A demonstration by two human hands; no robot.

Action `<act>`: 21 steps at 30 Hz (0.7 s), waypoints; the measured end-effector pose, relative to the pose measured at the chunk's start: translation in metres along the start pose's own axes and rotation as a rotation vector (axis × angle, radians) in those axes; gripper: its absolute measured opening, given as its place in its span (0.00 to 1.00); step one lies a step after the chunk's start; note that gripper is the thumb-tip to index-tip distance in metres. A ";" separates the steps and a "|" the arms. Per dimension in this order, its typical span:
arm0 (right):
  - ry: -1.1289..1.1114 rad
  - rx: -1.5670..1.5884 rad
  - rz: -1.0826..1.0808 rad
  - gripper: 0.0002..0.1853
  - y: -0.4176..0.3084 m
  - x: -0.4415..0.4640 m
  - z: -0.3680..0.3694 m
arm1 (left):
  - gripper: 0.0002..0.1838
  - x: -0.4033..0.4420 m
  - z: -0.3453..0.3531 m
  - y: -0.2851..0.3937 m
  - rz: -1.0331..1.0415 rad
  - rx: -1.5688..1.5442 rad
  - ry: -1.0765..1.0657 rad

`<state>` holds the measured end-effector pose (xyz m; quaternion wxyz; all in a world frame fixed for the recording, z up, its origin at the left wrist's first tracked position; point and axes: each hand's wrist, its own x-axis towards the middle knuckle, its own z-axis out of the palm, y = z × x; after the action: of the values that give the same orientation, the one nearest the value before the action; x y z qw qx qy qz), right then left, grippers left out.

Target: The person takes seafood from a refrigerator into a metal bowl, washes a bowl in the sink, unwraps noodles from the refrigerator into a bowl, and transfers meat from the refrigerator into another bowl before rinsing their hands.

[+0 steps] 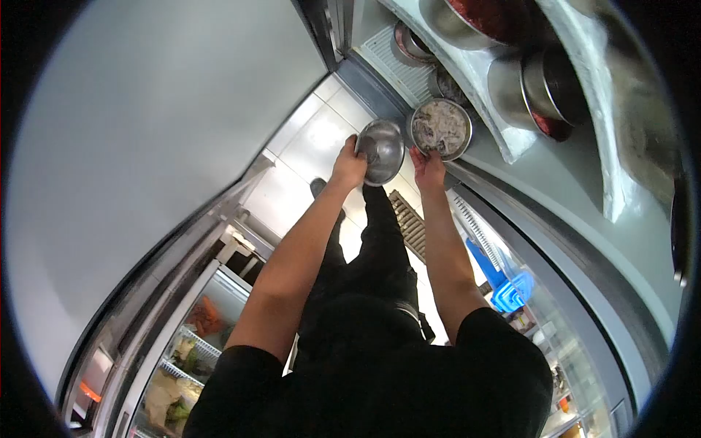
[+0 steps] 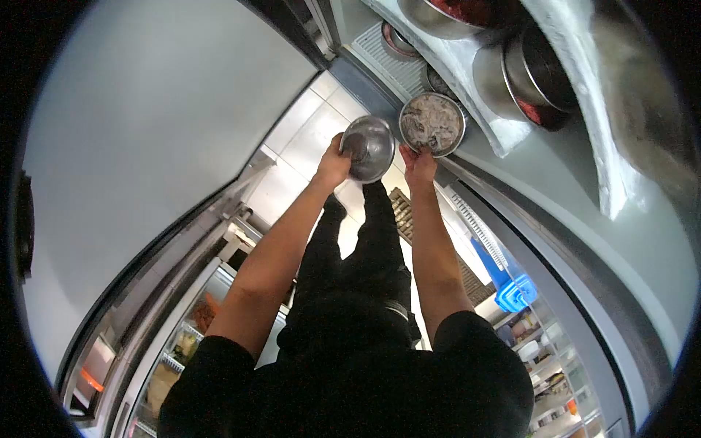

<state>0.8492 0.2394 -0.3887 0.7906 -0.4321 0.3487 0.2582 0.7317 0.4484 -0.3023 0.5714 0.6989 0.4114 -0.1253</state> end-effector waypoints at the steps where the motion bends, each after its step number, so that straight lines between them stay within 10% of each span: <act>1: -0.011 0.005 0.000 0.14 0.000 -0.002 0.000 | 0.30 0.010 0.012 0.000 0.000 -0.039 0.003; 7: -0.029 -0.032 0.138 0.16 -0.025 -0.034 0.006 | 0.28 0.016 0.045 -0.007 -0.089 -0.118 0.022; 13: 0.045 -1.161 0.193 0.18 -0.078 -0.099 0.037 | 0.29 0.005 0.050 -0.037 -0.089 -0.362 -0.016; 16: -0.050 -1.822 -0.508 0.19 -0.099 -0.054 0.035 | 0.29 0.002 0.063 -0.057 -0.138 -0.548 -0.056; 21: 0.163 -2.053 -1.197 0.29 -0.126 0.071 0.126 | 0.30 -0.009 0.062 -0.050 -0.280 -0.840 -0.140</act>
<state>1.0238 0.2940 -0.3318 0.0458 -0.9722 -0.2288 -0.0216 0.7080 0.3892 -0.3506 0.8097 0.3334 0.4777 -0.0706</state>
